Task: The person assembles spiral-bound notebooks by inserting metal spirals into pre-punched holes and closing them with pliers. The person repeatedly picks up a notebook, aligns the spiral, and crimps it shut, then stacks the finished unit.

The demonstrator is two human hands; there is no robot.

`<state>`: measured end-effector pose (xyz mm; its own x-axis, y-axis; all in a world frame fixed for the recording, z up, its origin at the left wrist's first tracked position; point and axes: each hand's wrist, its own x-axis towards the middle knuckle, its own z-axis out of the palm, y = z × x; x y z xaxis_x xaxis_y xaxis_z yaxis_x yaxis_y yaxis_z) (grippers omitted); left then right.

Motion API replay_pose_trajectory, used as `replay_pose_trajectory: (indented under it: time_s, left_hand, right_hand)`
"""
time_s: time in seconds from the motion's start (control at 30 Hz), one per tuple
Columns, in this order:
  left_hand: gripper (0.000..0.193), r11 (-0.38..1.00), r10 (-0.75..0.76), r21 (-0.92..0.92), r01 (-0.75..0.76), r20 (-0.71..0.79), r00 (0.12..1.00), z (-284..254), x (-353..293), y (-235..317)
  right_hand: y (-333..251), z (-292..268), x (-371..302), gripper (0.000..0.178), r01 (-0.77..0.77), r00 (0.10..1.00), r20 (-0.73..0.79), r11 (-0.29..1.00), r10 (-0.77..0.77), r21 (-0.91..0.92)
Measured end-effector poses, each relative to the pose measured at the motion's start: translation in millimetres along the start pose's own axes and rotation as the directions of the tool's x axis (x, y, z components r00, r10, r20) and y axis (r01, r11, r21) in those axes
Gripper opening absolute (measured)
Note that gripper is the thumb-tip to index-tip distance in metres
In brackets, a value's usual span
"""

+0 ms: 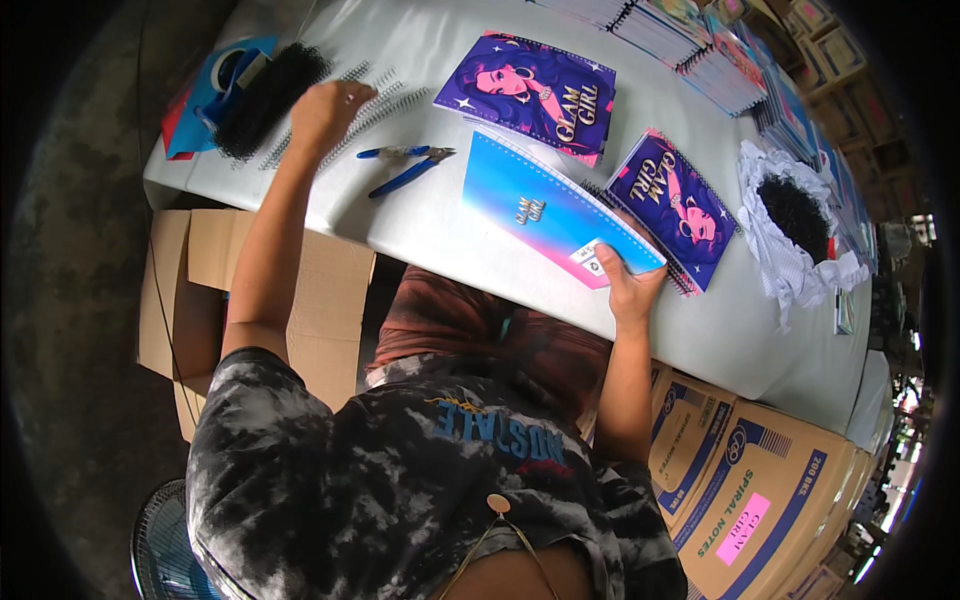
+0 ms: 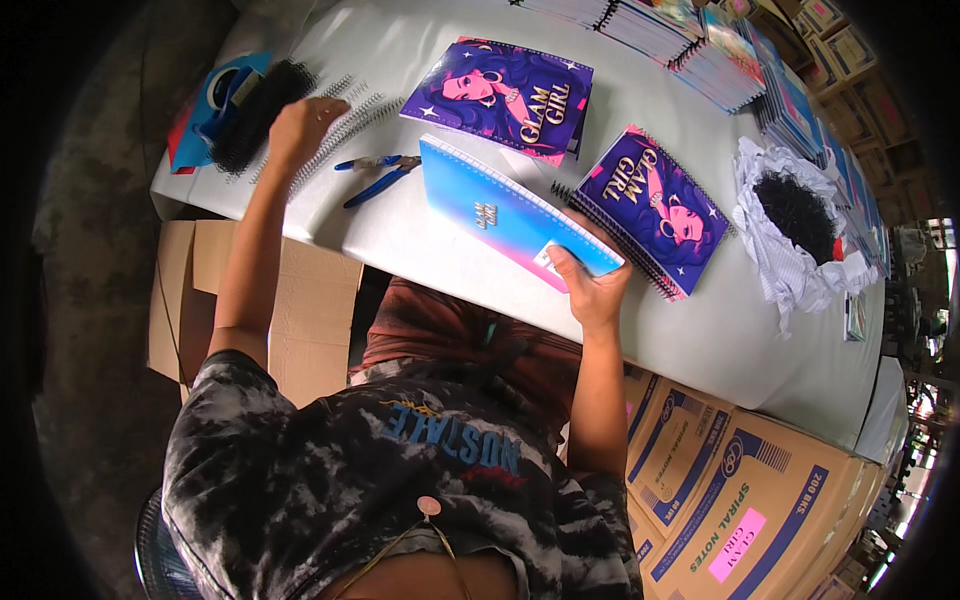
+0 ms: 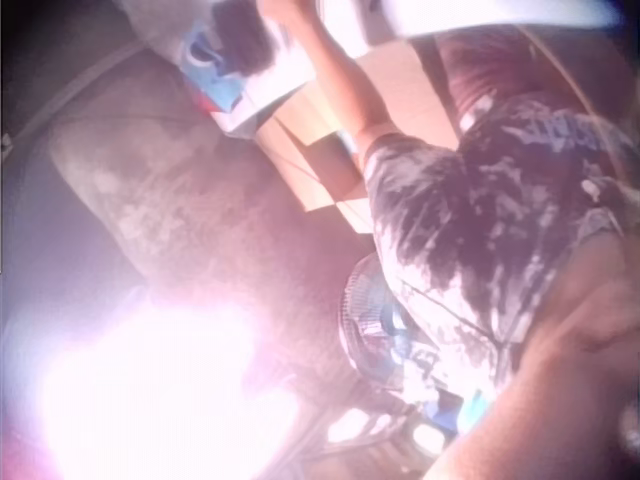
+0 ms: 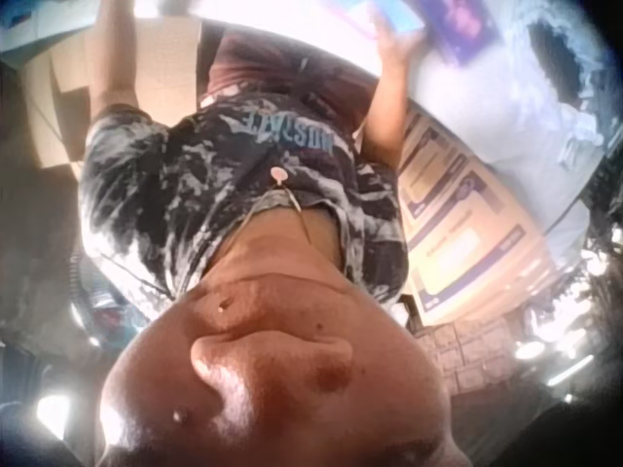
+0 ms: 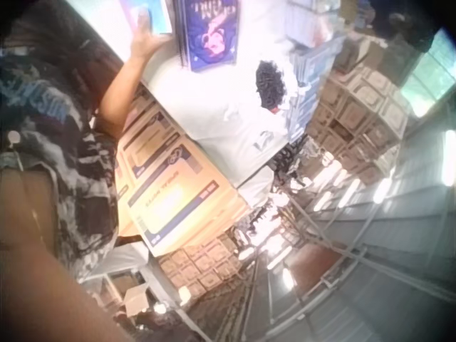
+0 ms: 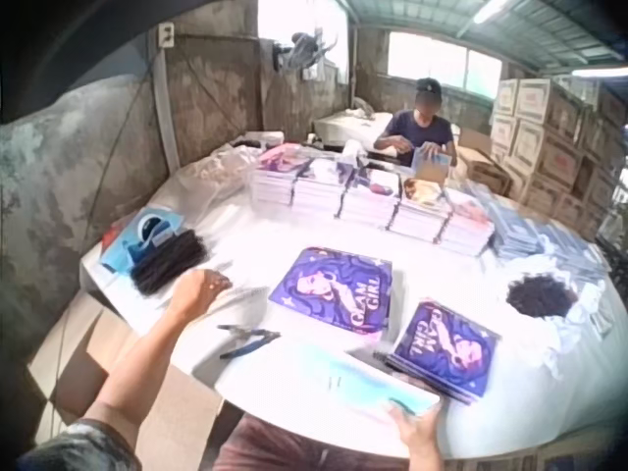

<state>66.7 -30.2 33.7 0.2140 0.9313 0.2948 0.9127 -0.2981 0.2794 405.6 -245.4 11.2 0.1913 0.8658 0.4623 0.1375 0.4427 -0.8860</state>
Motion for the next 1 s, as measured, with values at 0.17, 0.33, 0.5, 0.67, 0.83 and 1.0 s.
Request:
replay_pose_trajectory:
  time_s: [0.17, 0.33, 0.5, 0.67, 0.83, 1.0]
  left_hand:
    - [0.034, 0.784, 0.146, -0.61, -0.114, 0.003, 0.989, -23.5, -19.5, 44.7]
    - [0.037, 0.577, 0.351, -0.816, -0.015, 0.232, 0.907, -32.7, -54.5, 85.8]
    - [0.04, 0.669, 0.316, -0.743, -0.005, 0.279, 0.907, -29.5, -53.4, 94.4]
    - [0.04, 0.611, 0.277, -0.772, 0.176, 0.417, 0.866, -37.6, -44.8, 98.0]
    - [0.024, 0.521, 0.508, -0.837, -0.168, 0.146, 0.849, -42.5, -26.9, 97.5]
    - [0.021, 0.796, 0.593, -0.383, -0.468, 0.34, 0.73, -65.7, -18.6, 107.2]
  right_hand:
    - [1.7, 6.8, -1.6, 0.026, 0.024, 0.999, -0.039, 0.999, -0.026, -0.044]
    - [-1.6, 8.6, -1.0, 0.024, -0.02, 0.998, -0.061, 0.997, 0.015, -0.079]
    - [-2.8, 6.7, -3.4, 0.024, -0.008, 0.999, -0.045, 0.995, 0.004, -0.102]
    - [-2.9, 5.5, -3.9, 0.025, 0.02, 1.0, 0.017, 0.997, -0.019, -0.077]
    - [-6.6, 3.9, -4.3, 0.025, -0.015, 1.0, 0.024, 0.999, 0.016, -0.036]
    - [-3.2, 5.2, -8.9, 0.025, 0.013, 0.999, 0.05, 0.99, -0.006, -0.142]
